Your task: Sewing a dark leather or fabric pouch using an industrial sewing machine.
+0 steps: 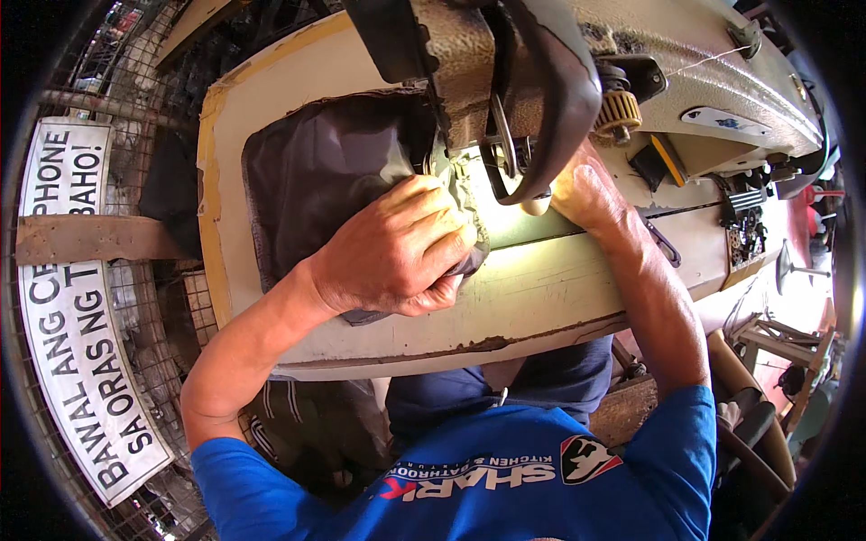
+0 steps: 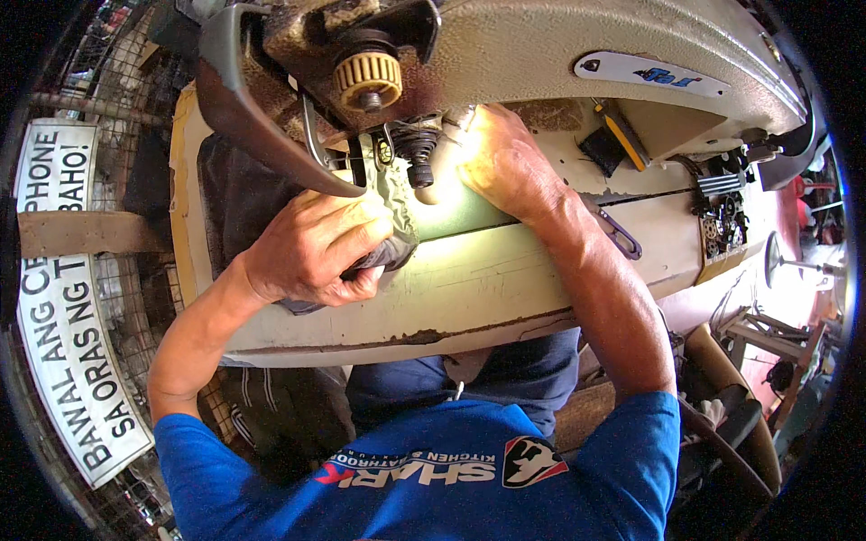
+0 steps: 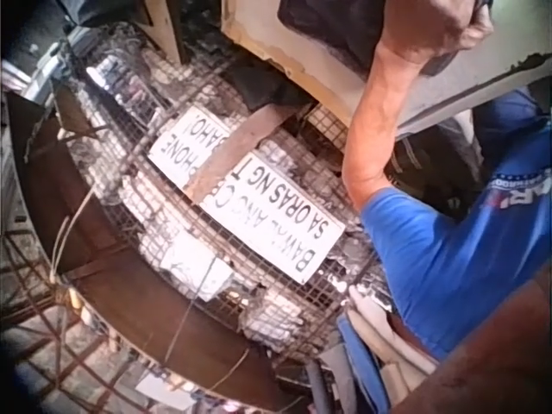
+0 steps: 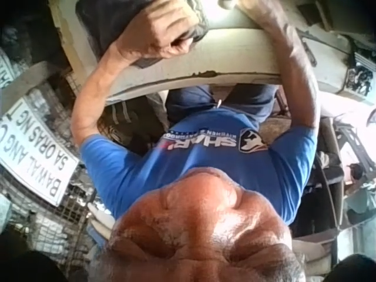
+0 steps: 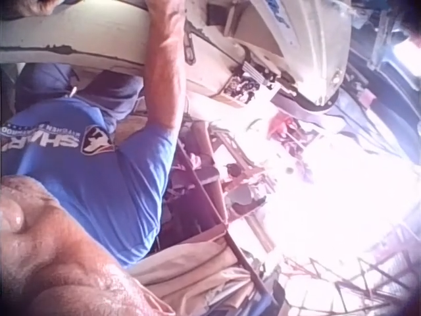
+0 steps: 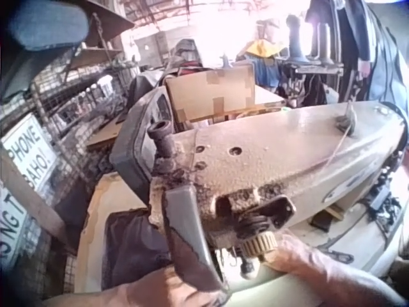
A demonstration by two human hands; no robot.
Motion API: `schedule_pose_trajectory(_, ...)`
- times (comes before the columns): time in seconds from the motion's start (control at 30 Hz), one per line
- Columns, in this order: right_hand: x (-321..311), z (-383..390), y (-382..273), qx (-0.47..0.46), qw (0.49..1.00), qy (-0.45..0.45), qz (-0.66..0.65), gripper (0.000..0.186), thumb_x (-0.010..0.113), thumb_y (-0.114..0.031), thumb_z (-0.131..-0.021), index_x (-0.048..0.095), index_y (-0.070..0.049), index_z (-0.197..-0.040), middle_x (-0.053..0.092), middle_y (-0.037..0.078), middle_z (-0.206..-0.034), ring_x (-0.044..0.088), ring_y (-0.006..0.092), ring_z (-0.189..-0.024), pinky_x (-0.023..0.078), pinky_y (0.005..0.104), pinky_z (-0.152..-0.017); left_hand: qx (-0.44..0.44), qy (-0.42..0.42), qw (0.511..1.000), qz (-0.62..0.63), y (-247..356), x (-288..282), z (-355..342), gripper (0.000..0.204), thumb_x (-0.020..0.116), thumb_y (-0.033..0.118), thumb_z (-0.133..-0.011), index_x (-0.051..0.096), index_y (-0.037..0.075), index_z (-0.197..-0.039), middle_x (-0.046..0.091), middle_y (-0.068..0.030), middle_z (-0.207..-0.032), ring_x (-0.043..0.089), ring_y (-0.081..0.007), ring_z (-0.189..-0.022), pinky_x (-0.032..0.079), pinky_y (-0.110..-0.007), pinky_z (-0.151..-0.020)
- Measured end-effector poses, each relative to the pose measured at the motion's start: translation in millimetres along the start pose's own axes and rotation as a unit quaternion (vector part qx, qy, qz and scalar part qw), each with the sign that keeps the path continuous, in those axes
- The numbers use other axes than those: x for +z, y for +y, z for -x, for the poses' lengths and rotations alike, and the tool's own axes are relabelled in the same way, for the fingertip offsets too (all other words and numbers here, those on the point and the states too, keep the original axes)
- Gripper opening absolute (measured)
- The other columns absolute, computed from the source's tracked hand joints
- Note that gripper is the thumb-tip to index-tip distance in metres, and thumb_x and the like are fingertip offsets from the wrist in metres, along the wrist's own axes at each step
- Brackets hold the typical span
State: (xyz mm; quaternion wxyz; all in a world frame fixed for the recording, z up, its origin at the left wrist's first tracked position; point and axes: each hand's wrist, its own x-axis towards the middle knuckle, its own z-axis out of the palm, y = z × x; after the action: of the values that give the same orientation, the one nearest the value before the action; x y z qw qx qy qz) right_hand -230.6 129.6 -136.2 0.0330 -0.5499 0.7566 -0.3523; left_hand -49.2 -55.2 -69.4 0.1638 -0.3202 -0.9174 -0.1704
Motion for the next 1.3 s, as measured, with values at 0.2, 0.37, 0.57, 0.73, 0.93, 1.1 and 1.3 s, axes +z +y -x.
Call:
schedule_pose_trajectory(0.2,-13,9,-24,0.026,0.997,0.069,-0.031,0.018,0.061,-0.009,-0.076,0.065,-0.002,-0.092,0.066,0.018,-0.095,0.062,0.0410,-0.090,0.051,0.0484,-0.079,-0.010,-0.014,1.000,0.021,12,0,6,0.039,0.068,0.010,-0.063,0.063,-0.003,-0.099,0.064,-0.0169,-0.096,0.065,-0.0355,-0.092,0.053,-0.049,-0.090)
schedule_pose_trajectory(0.37,-18,11,-33,-0.130,0.982,0.086,0.106,0.016,0.068,-0.014,-0.078,0.065,-0.002,-0.088,0.065,0.016,-0.095,0.060,0.0362,-0.086,0.051,0.0462,-0.078,-0.014,-0.016,0.999,0.029,13,2,8,0.040,0.067,0.009,-0.062,0.062,-0.003,-0.100,0.063,-0.0165,-0.095,0.064,-0.0355,-0.093,0.052,-0.050,-0.093)
schedule_pose_trajectory(0.57,0,33,-52,-0.107,0.984,0.028,0.136,0.017,0.064,-0.016,-0.088,0.067,0.001,-0.091,0.061,0.019,-0.090,0.060,0.0386,-0.088,0.050,0.0484,-0.084,-0.007,-0.017,1.000,0.018,12,4,7,0.033,0.067,0.012,-0.066,0.061,-0.002,-0.096,0.061,-0.0149,-0.091,0.062,-0.0331,-0.093,0.050,-0.048,-0.095)
schedule_pose_trajectory(0.73,7,25,-50,-0.137,0.975,0.067,0.163,0.023,0.063,-0.020,-0.088,0.068,0.002,-0.089,0.061,0.021,-0.089,0.059,0.0389,-0.091,0.048,0.0486,-0.089,-0.014,-0.023,1.000,0.009,14,6,4,0.025,0.067,0.014,-0.069,0.060,0.001,-0.089,0.059,-0.0127,-0.086,0.060,-0.0307,-0.091,0.049,-0.047,-0.096)
schedule_pose_trajectory(0.93,3,23,-54,-0.057,0.990,0.052,0.118,0.026,0.066,-0.025,-0.082,0.070,0.001,-0.078,0.062,0.020,-0.087,0.059,0.0376,-0.090,0.048,0.0473,-0.089,-0.025,-0.013,1.000,0.007,16,8,2,0.024,0.068,0.014,-0.069,0.060,0.002,-0.088,0.058,-0.0120,-0.084,0.060,-0.0306,-0.089,0.049,-0.047,-0.094)
schedule_pose_trajectory(1.1,7,21,-52,-0.076,0.990,0.074,0.095,0.021,0.067,-0.022,-0.079,0.071,-0.001,-0.081,0.063,0.018,-0.088,0.059,0.0374,-0.093,0.048,0.0467,-0.086,-0.042,-0.030,0.998,0.027,17,7,3,0.037,0.068,0.009,-0.064,0.061,-0.001,-0.099,0.061,-0.0143,-0.092,0.063,-0.0338,-0.093,0.051,-0.049,-0.092)
schedule_pose_trajectory(1.3,5,23,-53,-0.044,0.993,0.053,0.094,0.021,0.067,-0.021,-0.075,0.071,-0.002,-0.082,0.063,0.017,-0.085,0.059,0.0364,-0.093,0.048,0.0463,-0.092,-0.042,-0.044,0.998,0.019,13,3,2,0.038,0.068,0.010,-0.064,0.062,0.000,-0.100,0.063,-0.0153,-0.095,0.065,-0.0336,-0.095,0.052,-0.046,-0.089)
